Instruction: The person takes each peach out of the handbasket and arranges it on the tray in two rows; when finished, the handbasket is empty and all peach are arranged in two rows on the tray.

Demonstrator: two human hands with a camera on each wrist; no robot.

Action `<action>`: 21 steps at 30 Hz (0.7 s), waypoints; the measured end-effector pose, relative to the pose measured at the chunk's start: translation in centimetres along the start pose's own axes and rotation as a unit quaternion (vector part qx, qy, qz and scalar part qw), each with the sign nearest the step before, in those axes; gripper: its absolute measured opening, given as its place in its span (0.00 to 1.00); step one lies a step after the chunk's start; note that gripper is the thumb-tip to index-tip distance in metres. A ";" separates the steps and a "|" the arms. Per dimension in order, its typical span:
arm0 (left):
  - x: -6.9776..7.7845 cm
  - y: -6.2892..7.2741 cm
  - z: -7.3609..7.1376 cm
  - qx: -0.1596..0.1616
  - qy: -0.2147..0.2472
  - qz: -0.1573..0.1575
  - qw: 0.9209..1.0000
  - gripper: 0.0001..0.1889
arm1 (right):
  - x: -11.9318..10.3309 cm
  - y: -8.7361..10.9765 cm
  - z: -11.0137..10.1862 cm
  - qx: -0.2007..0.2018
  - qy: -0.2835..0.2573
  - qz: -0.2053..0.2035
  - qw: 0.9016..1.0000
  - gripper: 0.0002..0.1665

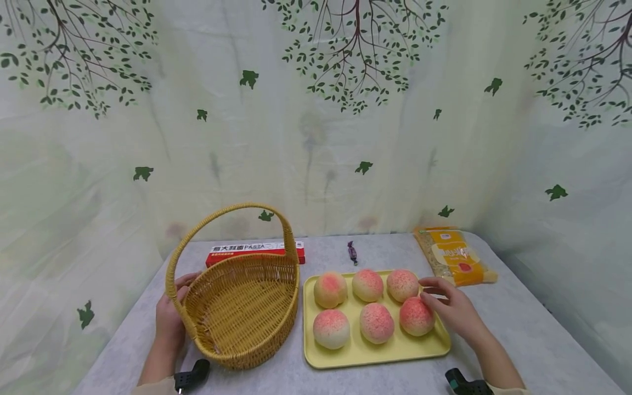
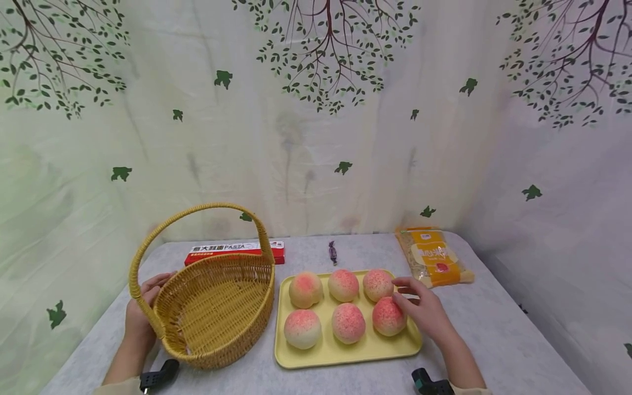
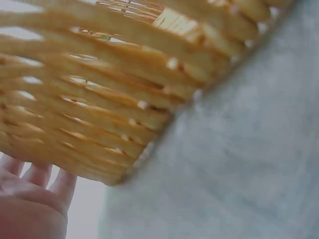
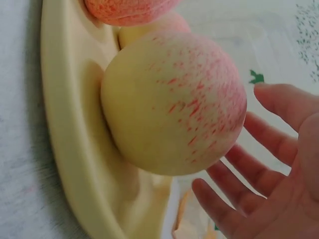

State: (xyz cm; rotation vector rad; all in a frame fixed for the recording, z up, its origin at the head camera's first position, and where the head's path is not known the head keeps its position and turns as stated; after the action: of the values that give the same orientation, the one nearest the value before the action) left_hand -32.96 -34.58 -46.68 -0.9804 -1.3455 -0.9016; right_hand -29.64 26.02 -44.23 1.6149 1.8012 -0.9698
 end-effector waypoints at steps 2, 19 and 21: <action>0.6 0.1 0.1 0.007 -0.014 0.003 1.000 0.21 | -0.4 -0.2 -0.1 0.011 0.001 -0.008 1.000 0.30; 10.3 4.8 0.1 0.113 0.035 0.019 0.993 0.17 | -7.7 -3.3 -1.2 0.090 0.098 -0.155 0.979 0.29; 11.5 5.7 0.4 0.127 -0.008 0.040 0.991 0.18 | -8.8 -3.4 -1.1 0.103 0.127 -0.172 0.971 0.29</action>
State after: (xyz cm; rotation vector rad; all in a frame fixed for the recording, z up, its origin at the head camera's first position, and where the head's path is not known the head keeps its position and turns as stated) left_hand -27.40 -31.81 -35.47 -0.8400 -1.3850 -0.6448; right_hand -31.64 21.47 -36.19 1.6415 2.2756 -1.1800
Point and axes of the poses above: each hand's wrist, its own y-axis away from the middle knuckle, its own z-axis out of the palm, x = y × z, the point moved 6 cm from there along -y, towards the middle knuckle, and after that the axes turned 6 degrees about -z, right-handed, at the moved point
